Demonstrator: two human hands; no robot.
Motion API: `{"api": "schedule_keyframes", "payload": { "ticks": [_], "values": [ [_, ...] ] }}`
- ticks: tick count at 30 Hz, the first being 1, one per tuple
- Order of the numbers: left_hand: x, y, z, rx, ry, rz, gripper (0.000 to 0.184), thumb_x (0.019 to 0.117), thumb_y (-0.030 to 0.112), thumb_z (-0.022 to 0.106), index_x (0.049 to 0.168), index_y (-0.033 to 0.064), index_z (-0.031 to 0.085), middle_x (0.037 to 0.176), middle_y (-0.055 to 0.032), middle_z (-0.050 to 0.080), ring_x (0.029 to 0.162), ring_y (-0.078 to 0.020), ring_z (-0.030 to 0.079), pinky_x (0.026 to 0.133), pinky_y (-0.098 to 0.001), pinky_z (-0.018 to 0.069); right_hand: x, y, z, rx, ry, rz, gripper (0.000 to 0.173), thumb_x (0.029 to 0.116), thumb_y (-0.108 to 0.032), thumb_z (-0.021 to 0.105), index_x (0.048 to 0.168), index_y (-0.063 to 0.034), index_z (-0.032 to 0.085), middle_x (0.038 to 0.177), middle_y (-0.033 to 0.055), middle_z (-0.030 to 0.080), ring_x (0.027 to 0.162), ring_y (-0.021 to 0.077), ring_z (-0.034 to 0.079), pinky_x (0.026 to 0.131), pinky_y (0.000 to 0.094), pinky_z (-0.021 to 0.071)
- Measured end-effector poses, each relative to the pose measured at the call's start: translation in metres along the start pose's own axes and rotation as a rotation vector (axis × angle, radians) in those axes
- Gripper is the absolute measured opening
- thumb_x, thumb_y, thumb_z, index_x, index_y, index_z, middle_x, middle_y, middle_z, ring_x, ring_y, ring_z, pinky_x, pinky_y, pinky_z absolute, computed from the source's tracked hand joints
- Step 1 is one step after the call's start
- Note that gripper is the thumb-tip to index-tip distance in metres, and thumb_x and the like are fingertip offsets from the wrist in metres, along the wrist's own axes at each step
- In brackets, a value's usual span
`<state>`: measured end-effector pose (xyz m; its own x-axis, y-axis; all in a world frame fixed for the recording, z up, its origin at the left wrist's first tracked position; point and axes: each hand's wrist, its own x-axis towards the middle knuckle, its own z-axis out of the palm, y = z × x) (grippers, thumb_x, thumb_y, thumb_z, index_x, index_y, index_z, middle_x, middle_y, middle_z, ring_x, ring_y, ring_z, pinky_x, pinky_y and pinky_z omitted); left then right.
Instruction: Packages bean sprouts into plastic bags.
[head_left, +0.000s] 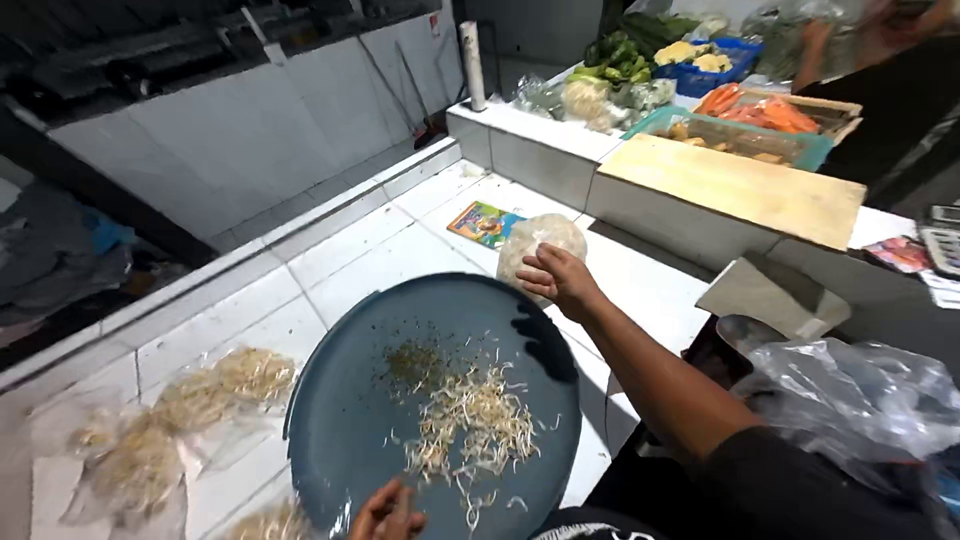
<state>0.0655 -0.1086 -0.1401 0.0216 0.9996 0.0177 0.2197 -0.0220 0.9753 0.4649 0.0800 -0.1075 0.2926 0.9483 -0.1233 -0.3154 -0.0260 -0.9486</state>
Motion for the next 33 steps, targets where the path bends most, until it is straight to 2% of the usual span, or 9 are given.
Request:
{"api": "schedule_keyframes", "payload": {
  "ticks": [4,8,12,17,21,24,27,30,33],
  "values": [
    [-0.014,0.0,-0.061,0.262,0.552,0.171,0.031,0.104,0.014,0.056,0.123,-0.0109,0.058,0.096,-0.0076,0.067,0.065,-0.0079,0.064,0.058,-0.0268,0.059,-0.041,0.03,-0.022,-0.092,-0.048,0.026,0.045,0.1099,-0.026,0.046,0.152,-0.0119,0.041,0.132,0.0104,0.068,0.109,0.0266,0.072,0.093,0.044,0.0609],
    [-0.03,-0.002,-0.119,0.296,0.95,0.065,0.022,0.1032,0.012,0.055,0.116,-0.0058,0.057,0.089,-0.0041,0.061,0.06,-0.0068,0.06,0.055,-0.0255,0.0562,-0.068,0.04,-0.04,-0.178,0.059,0.011,0.044,0.1093,-0.03,0.049,0.15,-0.0144,0.043,0.129,0.0058,0.069,0.107,0.023,0.073,0.091,0.0401,0.0621],
    [-0.02,-0.021,-0.133,0.513,0.848,0.007,0.027,0.101,0.015,0.061,0.121,-0.0034,0.061,0.1,-0.0124,0.067,0.073,-0.0127,0.065,0.065,-0.0313,0.0579,-0.088,0.041,-0.05,-0.241,0.199,-0.007,0.039,0.1091,-0.027,0.049,0.144,-0.0096,0.045,0.121,0.005,0.071,0.101,0.0187,0.073,0.085,0.0361,0.0621],
    [0.05,-0.029,-0.147,0.687,0.746,-0.144,0.035,0.0995,0.022,0.064,0.12,-0.0063,0.061,0.116,-0.0242,0.066,0.098,-0.0327,0.068,0.089,-0.0497,0.0571,-0.105,0.044,-0.058,-0.296,0.179,-0.089,0.033,0.1081,-0.025,0.052,0.137,-0.0079,0.051,0.114,0.0023,0.072,0.095,0.0162,0.074,0.079,0.0328,0.0635],
    [0.12,-0.031,-0.149,0.701,0.447,-0.287,0.044,0.1008,0.033,0.062,0.122,-0.0044,0.063,0.126,-0.0288,0.06,0.117,-0.0436,0.06,0.1,-0.0602,0.0497,-0.126,0.042,-0.062,-0.338,0.192,-0.121,0.029,0.1079,-0.023,0.051,0.132,-0.0073,0.052,0.11,-0.0003,0.071,0.09,0.0125,0.073,0.075,0.0294,0.0629],
    [0.173,-0.049,-0.138,0.643,0.335,-0.268,0.059,0.0968,0.052,0.063,0.138,0.0106,0.059,0.131,-0.0297,0.058,0.118,-0.0483,0.059,0.095,-0.0667,0.0488,-0.14,0.042,-0.063,-0.341,0.275,-0.088,0.029,0.1085,-0.023,0.05,0.132,-0.0069,0.051,0.109,0.0004,0.07,0.089,0.0121,0.072,0.074,0.0289,0.0624],
    [0.219,-0.064,-0.14,0.537,0.17,-0.357,0.074,0.0967,0.065,0.055,0.153,0.0182,0.047,0.143,-0.0265,0.056,0.131,-0.045,0.055,0.107,-0.0673,0.0431,-0.15,0.044,-0.067,-0.327,0.328,-0.043,0.028,0.1088,-0.023,0.049,0.133,-0.0092,0.051,0.108,-0.0004,0.07,0.089,0.0121,0.073,0.074,0.0293,0.0628],
    [0.249,-0.068,-0.156,0.522,0.147,-0.441,0.058,0.1014,0.05,0.057,0.13,0.0002,0.065,0.128,-0.0275,0.064,0.121,-0.043,0.061,0.104,-0.0656,0.0453,-0.157,0.046,-0.065,-0.319,0.365,-0.026,0.026,0.1092,-0.022,0.049,0.131,-0.009,0.053,0.107,-0.0003,0.07,0.089,0.0122,0.073,0.075,0.0294,0.0628],
    [0.259,-0.052,-0.175,0.568,0.25,-0.478,0.053,0.096,0.042,0.068,0.122,-0.0032,0.068,0.122,-0.0291,0.066,0.116,-0.0452,0.063,0.101,-0.0666,0.0475,-0.161,0.052,-0.062,-0.309,0.357,-0.048,0.025,0.1083,-0.02,0.051,0.129,-0.0069,0.055,0.106,0.0011,0.072,0.087,0.0131,0.074,0.074,0.0301,0.0637]
  ]
}}
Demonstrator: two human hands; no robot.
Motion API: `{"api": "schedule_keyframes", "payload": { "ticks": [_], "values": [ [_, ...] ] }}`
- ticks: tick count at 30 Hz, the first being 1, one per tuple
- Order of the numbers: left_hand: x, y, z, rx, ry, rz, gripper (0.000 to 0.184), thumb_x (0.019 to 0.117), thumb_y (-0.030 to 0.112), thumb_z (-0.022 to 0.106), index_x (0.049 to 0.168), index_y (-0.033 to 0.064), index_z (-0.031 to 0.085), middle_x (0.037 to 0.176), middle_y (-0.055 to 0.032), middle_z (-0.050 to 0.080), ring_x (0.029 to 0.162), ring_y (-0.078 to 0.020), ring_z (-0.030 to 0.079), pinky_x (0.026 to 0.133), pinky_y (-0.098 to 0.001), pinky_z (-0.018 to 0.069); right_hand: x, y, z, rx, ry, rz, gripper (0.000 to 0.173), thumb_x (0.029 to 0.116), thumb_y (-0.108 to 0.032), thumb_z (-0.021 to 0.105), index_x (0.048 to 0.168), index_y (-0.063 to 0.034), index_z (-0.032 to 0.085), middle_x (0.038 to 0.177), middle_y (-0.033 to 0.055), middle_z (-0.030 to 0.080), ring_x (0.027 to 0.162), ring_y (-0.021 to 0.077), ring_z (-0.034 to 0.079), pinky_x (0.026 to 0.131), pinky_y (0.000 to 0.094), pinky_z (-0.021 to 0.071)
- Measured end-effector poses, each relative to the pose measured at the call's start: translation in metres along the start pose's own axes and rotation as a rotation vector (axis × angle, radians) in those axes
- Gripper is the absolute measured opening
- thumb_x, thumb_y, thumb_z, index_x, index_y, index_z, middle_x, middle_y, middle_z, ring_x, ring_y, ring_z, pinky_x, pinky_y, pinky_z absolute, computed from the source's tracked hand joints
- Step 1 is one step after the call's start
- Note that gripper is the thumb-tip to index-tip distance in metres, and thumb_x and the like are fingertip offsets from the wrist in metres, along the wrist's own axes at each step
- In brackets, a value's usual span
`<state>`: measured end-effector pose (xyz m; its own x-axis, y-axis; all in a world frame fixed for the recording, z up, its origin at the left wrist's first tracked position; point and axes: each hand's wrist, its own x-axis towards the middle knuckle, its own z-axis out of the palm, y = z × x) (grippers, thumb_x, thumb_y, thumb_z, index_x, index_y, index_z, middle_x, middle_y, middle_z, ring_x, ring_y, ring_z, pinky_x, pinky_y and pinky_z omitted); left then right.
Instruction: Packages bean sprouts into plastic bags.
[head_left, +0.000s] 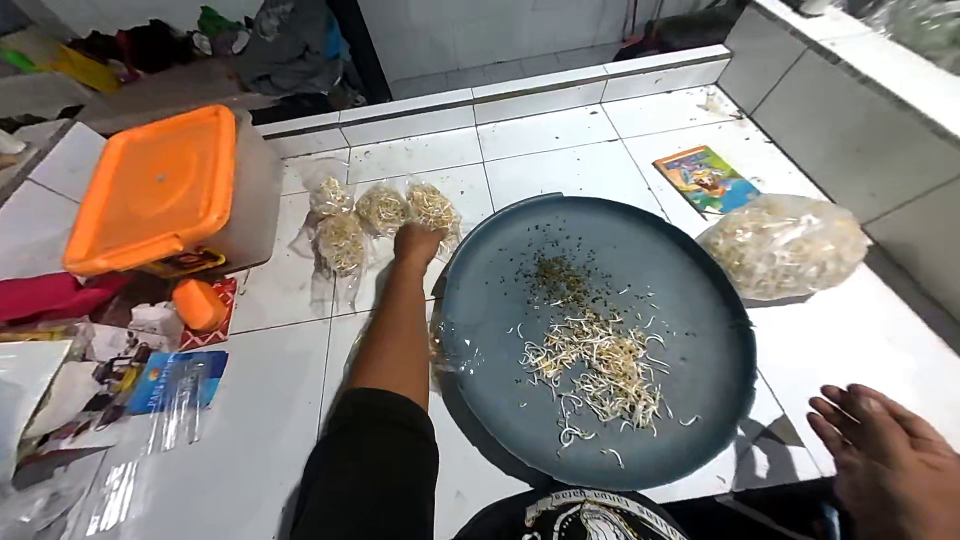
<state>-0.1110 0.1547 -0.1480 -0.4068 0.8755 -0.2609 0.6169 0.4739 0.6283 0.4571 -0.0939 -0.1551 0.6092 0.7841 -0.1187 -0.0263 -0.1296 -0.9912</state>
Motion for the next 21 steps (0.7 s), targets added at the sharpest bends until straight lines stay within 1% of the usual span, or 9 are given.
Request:
{"api": "schedule_keyframes", "payload": {
  "ticks": [3,6,8,10,11,13,15,18,21],
  "values": [
    [-0.015,0.008,-0.016,0.057,0.034,-0.01,0.064,0.0961,0.05,0.065,0.131,-0.0032,0.059,0.122,-0.0314,0.064,0.114,-0.047,0.064,0.097,-0.0672,0.0488,-0.003,0.004,0.008,-0.021,-0.032,-0.016,0.024,0.1073,-0.018,0.052,0.127,-0.0052,0.056,0.106,0.0012,0.072,0.086,0.0121,0.073,0.073,0.0281,0.063],
    [-0.029,0.005,-0.003,-0.048,-0.1,-0.016,0.063,0.0977,0.057,0.061,0.137,0.0081,0.053,0.115,-0.0283,0.065,0.095,-0.0428,0.068,0.081,-0.0625,0.0551,-0.003,0.011,0.015,-0.032,-0.079,-0.008,0.025,0.1067,-0.019,0.054,0.127,-0.0049,0.057,0.108,0.0023,0.072,0.088,0.0127,0.073,0.074,0.0285,0.0634],
    [-0.024,0.001,0.01,-0.104,-0.229,0.018,0.053,0.1015,0.055,0.055,0.135,0.0134,0.059,0.122,-0.0248,0.065,0.105,-0.0402,0.066,0.088,-0.0633,0.0524,-0.003,0.013,0.018,-0.035,-0.103,-0.01,0.025,0.1058,-0.018,0.055,0.127,-0.0043,0.058,0.109,0.0033,0.072,0.089,0.0133,0.073,0.075,0.0289,0.0635],
    [-0.015,-0.004,0.019,-0.093,-0.327,0.038,0.056,0.1051,0.055,0.047,0.135,0.0102,0.063,0.129,-0.0227,0.065,0.118,-0.0384,0.063,0.099,-0.0637,0.0482,-0.003,0.013,0.02,-0.046,-0.115,-0.019,0.024,0.105,-0.018,0.056,0.125,-0.0041,0.06,0.109,0.0037,0.072,0.09,0.0137,0.073,0.076,0.0294,0.0633],
    [-0.01,-0.006,0.022,-0.101,-0.322,0.02,0.06,0.1053,0.057,0.045,0.132,0.0064,0.065,0.125,-0.0228,0.066,0.115,-0.0372,0.065,0.099,-0.0618,0.0498,-0.003,0.013,0.019,-0.059,-0.119,-0.026,0.024,0.1049,-0.018,0.056,0.123,-0.004,0.061,0.109,0.0039,0.072,0.09,0.0139,0.073,0.077,0.0293,0.0632],
    [-0.001,-0.008,0.025,-0.211,-0.229,-0.045,0.06,0.1044,0.057,0.047,0.125,0.0037,0.064,0.108,-0.0181,0.064,0.09,-0.0281,0.063,0.079,-0.0485,0.0527,-0.001,0.012,0.018,-0.068,-0.118,-0.028,0.024,0.1046,-0.018,0.056,0.122,-0.0038,0.061,0.108,0.0041,0.072,0.09,0.014,0.073,0.077,0.0294,0.0633],
    [0.008,-0.004,0.015,-0.367,-0.13,-0.096,0.056,0.1024,0.054,0.054,0.136,0.0097,0.06,0.113,-0.017,0.063,0.09,-0.0278,0.063,0.076,-0.0471,0.054,0.002,0.013,0.016,-0.057,-0.109,-0.02,0.024,0.1051,-0.019,0.056,0.123,-0.0039,0.061,0.108,0.0042,0.072,0.09,0.014,0.073,0.076,0.0297,0.0634],
    [0.015,0.008,-0.01,-0.463,-0.008,-0.141,0.063,0.099,0.055,0.06,0.143,0.0106,0.054,0.132,-0.0228,0.061,0.109,-0.0389,0.067,0.088,-0.0594,0.0561,0.004,0.015,0.016,-0.055,-0.095,-0.011,0.025,0.1056,-0.019,0.055,0.125,-0.0041,0.061,0.109,0.0042,0.072,0.09,0.0139,0.073,0.075,0.0292,0.0633],
    [0.01,0.014,-0.019,-0.254,-0.04,-0.162,0.066,0.0972,0.054,0.063,0.145,0.0115,0.047,0.127,-0.027,0.06,0.09,-0.0385,0.07,0.074,-0.055,0.0594,0.005,0.022,0.02,-0.054,-0.093,0.009,0.025,0.1056,-0.019,0.055,0.125,-0.0042,0.06,0.109,0.0043,0.072,0.09,0.0134,0.073,0.075,0.0289,0.0633]
  ]
}}
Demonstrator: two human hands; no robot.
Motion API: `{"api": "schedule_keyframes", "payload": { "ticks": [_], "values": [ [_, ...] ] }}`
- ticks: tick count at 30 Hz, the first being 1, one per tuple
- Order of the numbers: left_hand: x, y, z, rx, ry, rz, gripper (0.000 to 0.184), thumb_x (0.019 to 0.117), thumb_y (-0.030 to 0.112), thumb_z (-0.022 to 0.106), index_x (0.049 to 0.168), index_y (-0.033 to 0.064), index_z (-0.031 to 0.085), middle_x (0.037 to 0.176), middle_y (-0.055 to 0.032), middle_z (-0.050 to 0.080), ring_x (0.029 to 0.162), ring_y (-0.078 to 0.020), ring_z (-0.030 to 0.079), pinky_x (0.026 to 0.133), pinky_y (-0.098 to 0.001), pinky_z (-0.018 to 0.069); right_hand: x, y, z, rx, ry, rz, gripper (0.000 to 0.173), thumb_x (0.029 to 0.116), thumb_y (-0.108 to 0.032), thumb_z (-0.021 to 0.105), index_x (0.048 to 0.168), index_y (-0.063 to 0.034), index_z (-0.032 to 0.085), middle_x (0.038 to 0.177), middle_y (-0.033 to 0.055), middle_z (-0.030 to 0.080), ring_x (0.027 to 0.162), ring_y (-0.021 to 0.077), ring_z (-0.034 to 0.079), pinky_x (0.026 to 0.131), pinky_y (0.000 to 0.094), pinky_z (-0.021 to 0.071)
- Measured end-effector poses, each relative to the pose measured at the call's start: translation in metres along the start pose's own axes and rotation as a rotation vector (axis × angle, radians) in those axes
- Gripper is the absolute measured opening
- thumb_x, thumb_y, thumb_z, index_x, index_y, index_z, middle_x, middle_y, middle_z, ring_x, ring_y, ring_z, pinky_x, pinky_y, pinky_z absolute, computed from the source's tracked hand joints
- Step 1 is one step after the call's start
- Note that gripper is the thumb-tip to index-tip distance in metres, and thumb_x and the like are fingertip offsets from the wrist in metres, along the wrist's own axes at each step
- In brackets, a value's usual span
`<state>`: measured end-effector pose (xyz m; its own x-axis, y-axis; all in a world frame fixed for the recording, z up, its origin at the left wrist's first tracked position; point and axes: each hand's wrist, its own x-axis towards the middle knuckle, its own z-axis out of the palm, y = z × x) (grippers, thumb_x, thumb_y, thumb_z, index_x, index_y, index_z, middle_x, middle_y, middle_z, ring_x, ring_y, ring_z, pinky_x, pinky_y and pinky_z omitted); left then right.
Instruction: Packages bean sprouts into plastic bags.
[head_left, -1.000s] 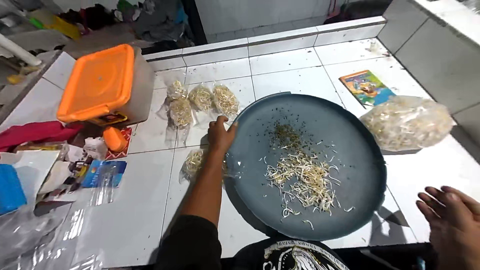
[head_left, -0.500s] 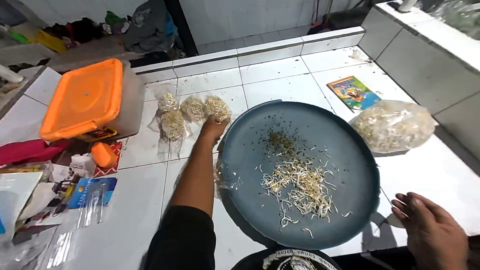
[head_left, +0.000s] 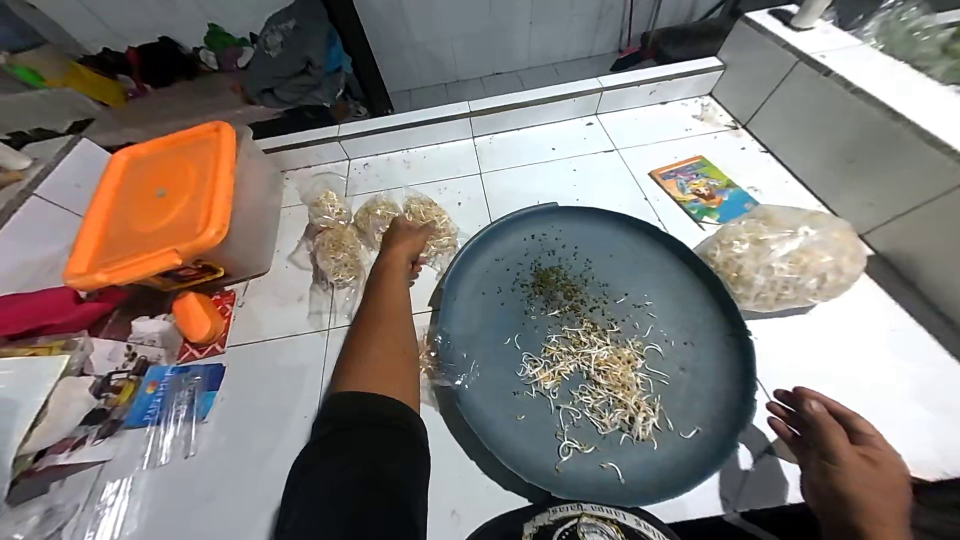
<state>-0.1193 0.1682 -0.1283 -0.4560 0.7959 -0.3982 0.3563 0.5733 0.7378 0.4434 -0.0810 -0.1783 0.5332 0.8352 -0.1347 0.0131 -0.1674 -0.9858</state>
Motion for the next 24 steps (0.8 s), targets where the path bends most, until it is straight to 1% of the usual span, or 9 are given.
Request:
{"api": "schedule_keyframes", "payload": {
  "ticks": [2,4,6,7,9,12,15,20,24],
  "values": [
    [-0.008,-0.005,0.008,0.1,-0.135,-0.032,0.062,0.099,0.056,0.058,0.147,0.0211,0.044,0.118,-0.0271,0.063,0.081,-0.0376,0.068,0.068,-0.0536,0.0575,0.001,0.005,0.005,0.007,-0.014,0.01,0.026,0.1049,-0.019,0.056,0.125,-0.0037,0.06,0.109,0.0049,0.072,0.09,0.0143,0.073,0.075,0.0303,0.0633],
    [-0.011,-0.012,0.022,0.138,-0.285,0.017,0.051,0.1042,0.054,0.049,0.148,0.0279,0.045,0.108,-0.02,0.064,0.075,-0.0283,0.063,0.064,-0.0457,0.0542,0.001,0.008,0.009,0.002,-0.022,0.003,0.025,0.104,-0.019,0.057,0.123,-0.0033,0.061,0.108,0.0051,0.072,0.092,0.015,0.072,0.077,0.0317,0.0631],
    [-0.008,-0.016,0.031,0.067,-0.391,0.081,0.048,0.1073,0.049,0.046,0.146,0.0208,0.052,0.121,-0.0195,0.066,0.098,-0.0309,0.067,0.084,-0.0525,0.0558,0.001,0.007,0.008,-0.011,-0.023,-0.009,0.025,0.1038,-0.02,0.058,0.122,-0.0032,0.062,0.108,0.0054,0.072,0.092,0.0151,0.072,0.077,0.0314,0.063],
    [-0.004,-0.02,0.035,0.016,-0.384,0.092,0.047,0.1074,0.047,0.047,0.141,0.0155,0.058,0.12,-0.0179,0.067,0.098,-0.0289,0.067,0.084,-0.0506,0.0559,0.001,0.005,0.007,-0.014,-0.026,-0.011,0.026,0.1039,-0.02,0.057,0.123,-0.0032,0.062,0.109,0.0057,0.072,0.092,0.015,0.073,0.077,0.0311,0.063],
    [0.002,-0.021,0.039,-0.086,-0.281,0.072,0.043,0.1056,0.043,0.053,0.129,0.0089,0.063,0.108,-0.0126,0.068,0.084,-0.0191,0.065,0.072,-0.0377,0.0542,0.001,0.001,0.004,-0.024,-0.025,-0.01,0.026,0.1048,-0.02,0.055,0.123,-0.0029,0.062,0.109,0.0055,0.072,0.091,0.014,0.072,0.077,0.0298,0.0628],
    [0.015,-0.016,0.03,-0.306,-0.027,0.114,0.038,0.1002,0.026,0.065,0.13,0.0024,0.063,0.109,-0.0161,0.068,0.087,-0.0217,0.067,0.08,-0.0406,0.0581,0.0,-0.002,-0.001,-0.035,0.007,-0.01,0.026,0.1052,-0.02,0.055,0.123,-0.0028,0.063,0.11,0.0049,0.072,0.092,0.0137,0.073,0.077,0.029,0.0626],
    [0.02,0.003,-0.001,-0.453,0.211,0.269,0.029,0.0971,0.012,0.064,0.122,-0.0029,0.064,0.107,-0.015,0.068,0.084,-0.0189,0.066,0.079,-0.0386,0.0582,-0.001,-0.002,-0.005,-0.037,0.023,-0.032,0.026,0.1043,-0.02,0.057,0.122,-0.0026,0.063,0.108,0.005,0.072,0.091,0.0134,0.073,0.076,0.0292,0.0629],
    [-0.039,0.059,-0.06,-0.535,0.14,0.533,0.019,0.098,0.009,0.065,0.115,0.0004,0.063,0.092,-0.005,0.068,0.074,-0.0143,0.068,0.074,-0.0348,0.0622,0.002,-0.014,0.013,-0.13,-0.125,-0.288,0.028,0.1009,-0.02,0.06,0.12,-0.0002,0.063,0.108,0.004,0.072,0.092,0.0116,0.072,0.08,0.03,0.0627],
    [-0.108,0.089,-0.083,-0.463,0.049,0.686,0.014,0.0995,0.013,0.064,0.111,0.0053,0.065,0.087,0.0,0.067,0.071,-0.0137,0.068,0.072,-0.0363,0.063,-0.008,-0.065,0.075,-0.329,-0.348,-0.651,0.03,0.1023,-0.022,0.061,0.118,0.003,0.067,0.108,0.0087,0.073,0.092,0.0084,0.07,0.084,0.0291,0.0612]
  ]
}}
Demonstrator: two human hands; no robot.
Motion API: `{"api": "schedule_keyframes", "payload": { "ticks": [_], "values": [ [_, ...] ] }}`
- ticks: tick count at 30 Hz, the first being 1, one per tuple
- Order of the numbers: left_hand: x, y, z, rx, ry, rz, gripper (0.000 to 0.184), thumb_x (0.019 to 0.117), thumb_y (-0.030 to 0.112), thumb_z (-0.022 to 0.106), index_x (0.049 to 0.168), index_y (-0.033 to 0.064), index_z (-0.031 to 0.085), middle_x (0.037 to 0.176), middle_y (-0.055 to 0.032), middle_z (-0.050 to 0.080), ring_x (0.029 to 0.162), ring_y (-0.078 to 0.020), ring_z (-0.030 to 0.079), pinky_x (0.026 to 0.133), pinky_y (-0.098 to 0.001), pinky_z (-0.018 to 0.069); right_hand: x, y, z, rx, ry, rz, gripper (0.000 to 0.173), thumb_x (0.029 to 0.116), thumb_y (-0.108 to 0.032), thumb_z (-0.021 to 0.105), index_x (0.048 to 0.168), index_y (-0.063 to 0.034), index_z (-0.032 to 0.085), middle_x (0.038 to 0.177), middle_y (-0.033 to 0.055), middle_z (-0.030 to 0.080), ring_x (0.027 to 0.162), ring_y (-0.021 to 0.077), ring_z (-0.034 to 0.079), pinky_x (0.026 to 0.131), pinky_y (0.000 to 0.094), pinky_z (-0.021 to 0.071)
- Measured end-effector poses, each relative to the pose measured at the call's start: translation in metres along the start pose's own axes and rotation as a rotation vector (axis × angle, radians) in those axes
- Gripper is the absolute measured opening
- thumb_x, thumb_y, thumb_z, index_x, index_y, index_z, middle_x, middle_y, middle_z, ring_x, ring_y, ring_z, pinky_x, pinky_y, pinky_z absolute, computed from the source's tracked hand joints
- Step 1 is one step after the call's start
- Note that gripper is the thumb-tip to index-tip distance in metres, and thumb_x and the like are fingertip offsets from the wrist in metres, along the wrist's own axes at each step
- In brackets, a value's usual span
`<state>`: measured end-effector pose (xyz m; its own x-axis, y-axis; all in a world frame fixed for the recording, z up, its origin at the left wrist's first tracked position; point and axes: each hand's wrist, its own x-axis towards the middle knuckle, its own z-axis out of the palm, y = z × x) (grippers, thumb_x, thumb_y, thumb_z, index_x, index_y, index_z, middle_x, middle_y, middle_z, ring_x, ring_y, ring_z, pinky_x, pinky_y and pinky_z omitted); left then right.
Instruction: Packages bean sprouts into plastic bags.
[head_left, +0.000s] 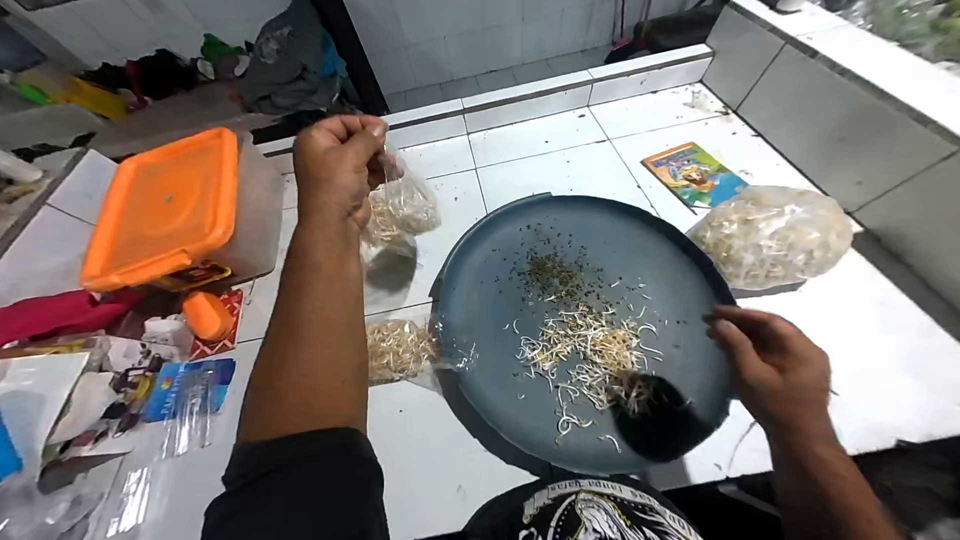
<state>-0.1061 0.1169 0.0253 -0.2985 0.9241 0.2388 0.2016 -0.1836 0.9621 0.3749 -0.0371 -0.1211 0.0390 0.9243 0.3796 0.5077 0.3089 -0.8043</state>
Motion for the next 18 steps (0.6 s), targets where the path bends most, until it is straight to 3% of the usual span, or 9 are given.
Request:
{"api": "schedule_keyframes", "payload": {
  "ticks": [4,7,8,9,11,12,16,18],
  "values": [
    [-0.048,0.04,0.02,-0.047,-0.018,0.015,0.01,0.0986,0.011,0.066,0.107,0.0054,0.065,0.082,-0.0003,0.068,0.065,-0.0146,0.069,0.068,-0.0356,0.0649,0.039,-0.091,0.054,-0.076,-0.155,-0.262,0.034,0.0961,-0.028,0.068,0.118,-0.0018,0.068,0.106,0.0106,0.071,0.088,0.0164,0.07,0.074,0.0366,0.0612],
    [-0.094,0.041,0.046,-0.037,-0.059,0.009,0.015,0.0978,0.01,0.067,0.109,0.0014,0.066,0.086,-0.0037,0.069,0.066,-0.0156,0.069,0.066,-0.0347,0.0644,0.056,-0.146,0.1,-0.034,-0.219,-0.38,0.082,0.082,-0.05,0.083,0.142,-0.0021,0.055,0.123,0.0128,0.067,0.1,0.0217,0.067,0.081,0.0416,0.059],
    [-0.109,0.037,0.054,-0.019,-0.082,-0.008,0.017,0.0976,0.012,0.068,0.11,0.0009,0.066,0.088,-0.0047,0.069,0.068,-0.0156,0.07,0.067,-0.0347,0.0644,0.06,-0.155,0.116,-0.058,-0.228,-0.398,0.087,0.0801,-0.054,0.084,0.145,-0.0032,0.054,0.122,0.0117,0.068,0.098,0.0218,0.067,0.082,0.043,0.0595],
    [-0.122,0.031,0.059,0.003,-0.102,-0.023,0.018,0.0973,0.013,0.069,0.111,0.0005,0.068,0.09,-0.0058,0.07,0.07,-0.016,0.07,0.068,-0.0352,0.0644,0.063,-0.159,0.129,-0.095,-0.245,-0.405,0.075,0.0842,-0.049,0.082,0.141,-0.0051,0.059,0.115,0.0095,0.07,0.093,0.0212,0.069,0.08,0.0437,0.0606],
    [-0.143,0.016,0.062,0.051,-0.144,-0.039,0.018,0.0971,0.013,0.069,0.11,0.0011,0.07,0.092,-0.0065,0.071,0.072,-0.0165,0.071,0.07,-0.0354,0.0643,0.068,-0.156,0.142,-0.145,-0.291,-0.39,0.023,0.0948,-0.03,0.072,0.109,-0.0121,0.075,0.091,0.0023,0.073,0.077,0.017,0.07,0.07,0.0434,0.0599],
    [-0.15,0.008,0.059,0.063,-0.176,-0.042,0.018,0.0974,0.014,0.069,0.11,0.0011,0.071,0.092,-0.0067,0.072,0.073,-0.0171,0.072,0.071,-0.0362,0.0652,0.071,-0.151,0.139,-0.146,-0.316,-0.377,0.016,0.0977,-0.026,0.067,0.101,-0.0135,0.076,0.086,0.0005,0.073,0.074,0.0148,0.069,0.069,0.0424,0.0597],
    [-0.172,-0.024,0.05,0.148,-0.366,0.055,0.033,0.0919,0.022,0.077,0.118,0.003,0.07,0.096,-0.0071,0.071,0.079,-0.0172,0.071,0.074,-0.0371,0.0645,0.072,-0.12,0.114,-0.1,-0.374,-0.367,0.02,0.1014,-0.025,0.063,0.097,-0.0084,0.073,0.074,0.0006,0.066,0.063,0.0111,0.061,0.061,0.0347,0.0554],
    [-0.175,-0.034,0.055,0.268,-0.395,0.16,0.024,0.0909,0.021,0.078,0.107,0.005,0.071,0.09,-0.0055,0.068,0.072,-0.0133,0.065,0.068,-0.0331,0.0588,0.068,-0.108,0.105,-0.126,-0.481,-0.333,0.02,0.1003,-0.027,0.066,0.1,-0.0085,0.072,0.074,0.0013,0.065,0.062,0.0129,0.06,0.06,0.0367,0.054]
  ]
}}
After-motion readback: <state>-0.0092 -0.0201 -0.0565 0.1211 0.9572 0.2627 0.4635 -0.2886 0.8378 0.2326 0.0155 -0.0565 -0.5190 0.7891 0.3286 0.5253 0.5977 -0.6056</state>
